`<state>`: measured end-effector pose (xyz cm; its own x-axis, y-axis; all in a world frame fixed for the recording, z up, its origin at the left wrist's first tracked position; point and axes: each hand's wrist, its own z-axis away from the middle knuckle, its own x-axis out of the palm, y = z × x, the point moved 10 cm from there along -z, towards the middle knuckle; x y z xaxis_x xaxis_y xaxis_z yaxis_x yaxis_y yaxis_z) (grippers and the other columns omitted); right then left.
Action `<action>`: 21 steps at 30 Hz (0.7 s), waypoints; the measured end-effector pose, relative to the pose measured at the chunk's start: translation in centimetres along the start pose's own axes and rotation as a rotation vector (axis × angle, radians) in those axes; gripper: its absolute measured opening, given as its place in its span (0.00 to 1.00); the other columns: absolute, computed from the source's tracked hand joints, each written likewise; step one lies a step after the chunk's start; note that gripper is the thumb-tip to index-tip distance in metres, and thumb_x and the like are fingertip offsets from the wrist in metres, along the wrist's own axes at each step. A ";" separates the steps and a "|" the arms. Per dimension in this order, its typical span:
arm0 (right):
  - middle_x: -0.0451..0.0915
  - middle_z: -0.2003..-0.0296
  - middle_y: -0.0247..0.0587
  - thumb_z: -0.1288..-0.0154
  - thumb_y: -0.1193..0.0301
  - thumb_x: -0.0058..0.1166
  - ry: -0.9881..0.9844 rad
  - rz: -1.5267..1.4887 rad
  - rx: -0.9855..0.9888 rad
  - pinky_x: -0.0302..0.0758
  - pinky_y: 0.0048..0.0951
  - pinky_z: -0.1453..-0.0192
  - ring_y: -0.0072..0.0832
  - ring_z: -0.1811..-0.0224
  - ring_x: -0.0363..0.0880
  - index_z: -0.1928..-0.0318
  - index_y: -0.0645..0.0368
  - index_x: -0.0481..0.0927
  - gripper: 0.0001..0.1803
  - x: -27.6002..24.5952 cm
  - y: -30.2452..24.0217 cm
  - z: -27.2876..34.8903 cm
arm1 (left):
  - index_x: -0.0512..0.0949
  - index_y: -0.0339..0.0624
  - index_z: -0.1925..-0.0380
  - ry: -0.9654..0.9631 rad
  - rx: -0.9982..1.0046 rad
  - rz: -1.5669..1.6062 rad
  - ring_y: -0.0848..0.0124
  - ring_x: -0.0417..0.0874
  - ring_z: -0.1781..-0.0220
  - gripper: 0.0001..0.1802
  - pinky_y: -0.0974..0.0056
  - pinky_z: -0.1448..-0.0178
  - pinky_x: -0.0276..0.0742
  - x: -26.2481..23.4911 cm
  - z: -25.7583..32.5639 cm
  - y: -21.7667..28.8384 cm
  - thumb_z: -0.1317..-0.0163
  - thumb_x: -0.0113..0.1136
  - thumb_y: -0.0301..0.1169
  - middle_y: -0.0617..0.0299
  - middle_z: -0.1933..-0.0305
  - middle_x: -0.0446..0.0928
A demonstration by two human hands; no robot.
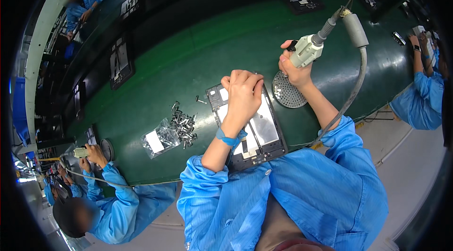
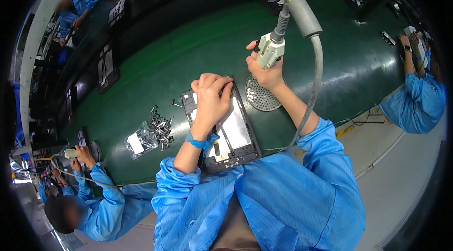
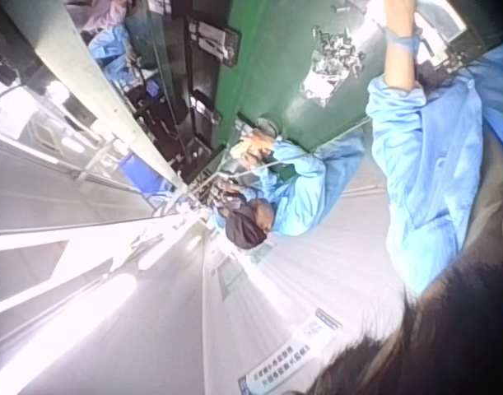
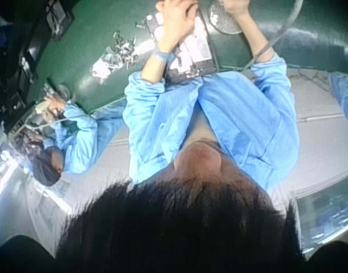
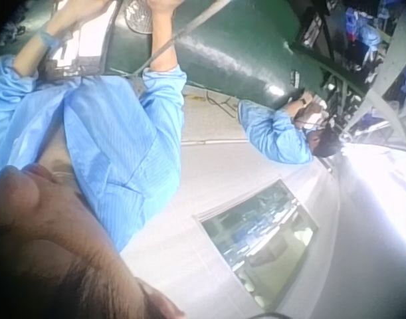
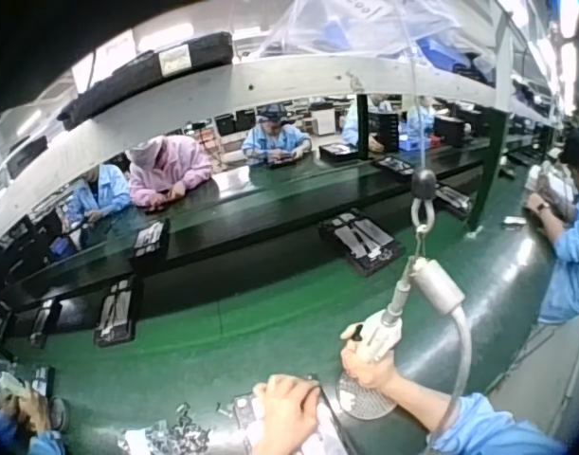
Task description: The person is assembling electronic tablets by placing components and using an electric screwdriver to secure them to the frame on a production line.
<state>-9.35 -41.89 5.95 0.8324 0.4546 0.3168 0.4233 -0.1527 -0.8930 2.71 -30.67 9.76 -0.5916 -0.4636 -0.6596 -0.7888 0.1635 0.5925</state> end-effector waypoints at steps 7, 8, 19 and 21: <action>0.67 0.80 0.27 0.44 0.85 0.50 -0.016 0.027 -0.014 0.62 0.17 0.80 0.13 0.84 0.64 0.54 0.66 0.68 0.16 -0.4 0.3 0.0 | 0.82 0.43 0.71 -0.037 -0.080 -0.021 0.65 0.74 0.59 0.04 0.59 0.51 0.57 -1.0 0.3 -1.5 0.48 0.62 0.26 0.63 0.71 0.77; 0.67 0.80 0.27 0.44 0.85 0.50 -0.016 0.028 -0.012 0.62 0.17 0.80 0.13 0.84 0.64 0.54 0.66 0.68 0.16 -0.4 0.2 0.0 | 0.82 0.43 0.71 -0.037 -0.082 -0.020 0.65 0.74 0.59 0.04 0.59 0.51 0.57 -1.0 0.4 -1.6 0.48 0.62 0.26 0.63 0.71 0.77; 0.67 0.80 0.27 0.43 0.84 0.51 -0.037 0.000 0.011 0.62 0.17 0.80 0.13 0.83 0.65 0.53 0.66 0.67 0.16 0.0 0.7 0.2 | 0.82 0.43 0.71 -0.052 -0.091 -0.002 0.65 0.74 0.58 0.04 0.59 0.50 0.56 -0.7 0.7 -1.9 0.48 0.62 0.26 0.63 0.71 0.77; 0.67 0.80 0.27 0.43 0.84 0.51 -0.035 0.006 0.010 0.63 0.17 0.80 0.13 0.83 0.65 0.53 0.66 0.67 0.16 -0.1 0.5 0.2 | 0.82 0.43 0.71 -0.053 -0.093 -0.003 0.65 0.74 0.58 0.04 0.59 0.50 0.57 -0.6 0.7 -2.0 0.48 0.62 0.26 0.64 0.71 0.77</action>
<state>-9.23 -41.87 5.39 0.8216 0.4844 0.3006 0.4151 -0.1470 -0.8978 4.50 -30.04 8.68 -0.5994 -0.4172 -0.6832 -0.7729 0.0795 0.6295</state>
